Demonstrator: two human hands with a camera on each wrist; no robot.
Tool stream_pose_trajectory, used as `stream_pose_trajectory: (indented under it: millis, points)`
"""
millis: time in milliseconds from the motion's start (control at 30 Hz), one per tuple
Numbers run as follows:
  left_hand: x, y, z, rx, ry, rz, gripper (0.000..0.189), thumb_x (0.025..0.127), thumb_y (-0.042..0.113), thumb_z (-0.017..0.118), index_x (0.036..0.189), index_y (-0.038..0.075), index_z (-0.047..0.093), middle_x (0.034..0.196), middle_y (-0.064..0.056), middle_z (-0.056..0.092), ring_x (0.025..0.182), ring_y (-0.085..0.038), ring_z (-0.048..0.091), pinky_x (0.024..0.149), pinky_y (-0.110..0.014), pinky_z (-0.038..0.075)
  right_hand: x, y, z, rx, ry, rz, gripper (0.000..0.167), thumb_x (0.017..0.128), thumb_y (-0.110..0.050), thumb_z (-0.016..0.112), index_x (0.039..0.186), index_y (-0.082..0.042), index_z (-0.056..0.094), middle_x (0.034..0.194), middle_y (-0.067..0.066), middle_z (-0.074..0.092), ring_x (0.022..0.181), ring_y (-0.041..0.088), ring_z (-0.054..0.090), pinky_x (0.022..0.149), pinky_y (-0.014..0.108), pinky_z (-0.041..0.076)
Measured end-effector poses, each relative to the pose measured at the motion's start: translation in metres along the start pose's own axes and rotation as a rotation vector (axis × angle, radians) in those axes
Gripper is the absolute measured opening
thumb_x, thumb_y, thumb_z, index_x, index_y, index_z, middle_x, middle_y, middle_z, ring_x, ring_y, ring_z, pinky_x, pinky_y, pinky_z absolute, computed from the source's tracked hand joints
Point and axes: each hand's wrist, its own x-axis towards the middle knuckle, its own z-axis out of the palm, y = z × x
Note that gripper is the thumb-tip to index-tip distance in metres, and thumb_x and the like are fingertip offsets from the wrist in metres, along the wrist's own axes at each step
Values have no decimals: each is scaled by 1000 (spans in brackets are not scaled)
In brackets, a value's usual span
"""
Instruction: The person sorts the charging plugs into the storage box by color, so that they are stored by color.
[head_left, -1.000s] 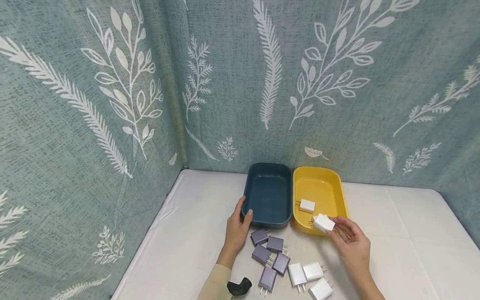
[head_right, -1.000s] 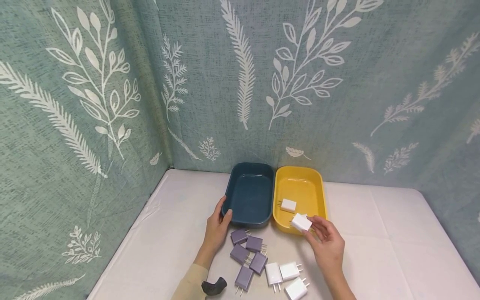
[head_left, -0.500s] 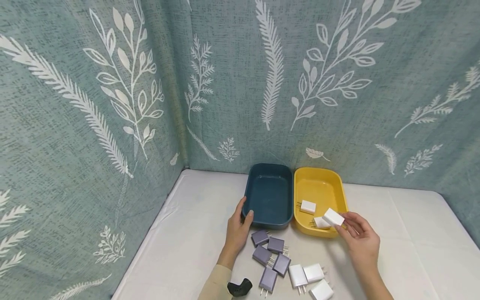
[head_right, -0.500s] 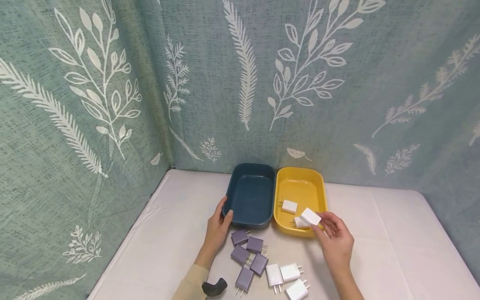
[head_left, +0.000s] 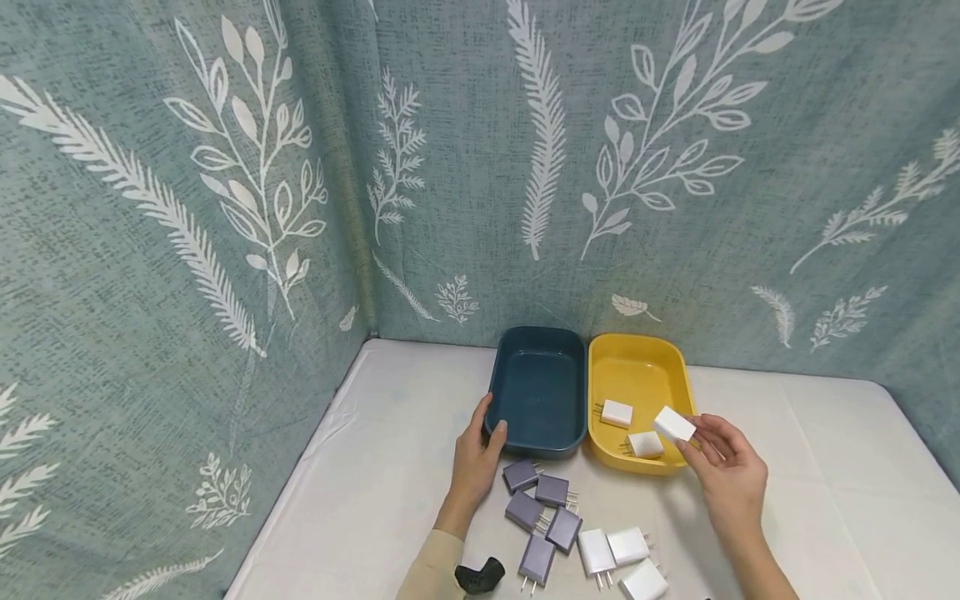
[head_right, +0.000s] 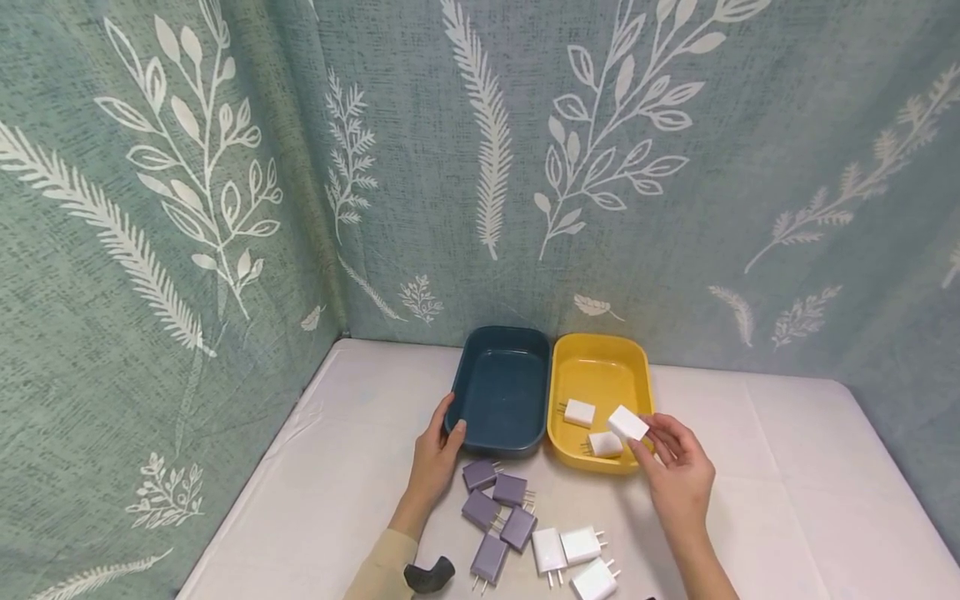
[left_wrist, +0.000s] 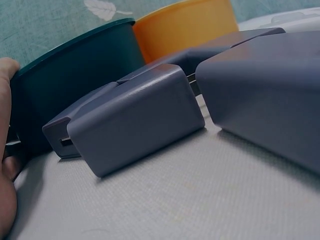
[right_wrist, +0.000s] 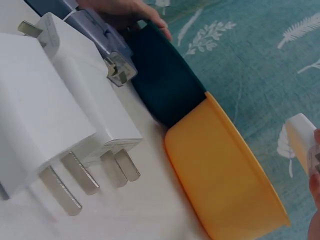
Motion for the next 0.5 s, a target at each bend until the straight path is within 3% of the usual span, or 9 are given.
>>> stream_pose_trajectory:
  millis: [500]
  points:
    - [0,-1,0,-25,3,12,54,99,35,53,150,22,38,152,-7,44,140,-23,42,115,-42,37,9,3,-3,-52,36,9,44,72,22,70,113,11,59,95,-6,73,92,3,70,82,14,54]
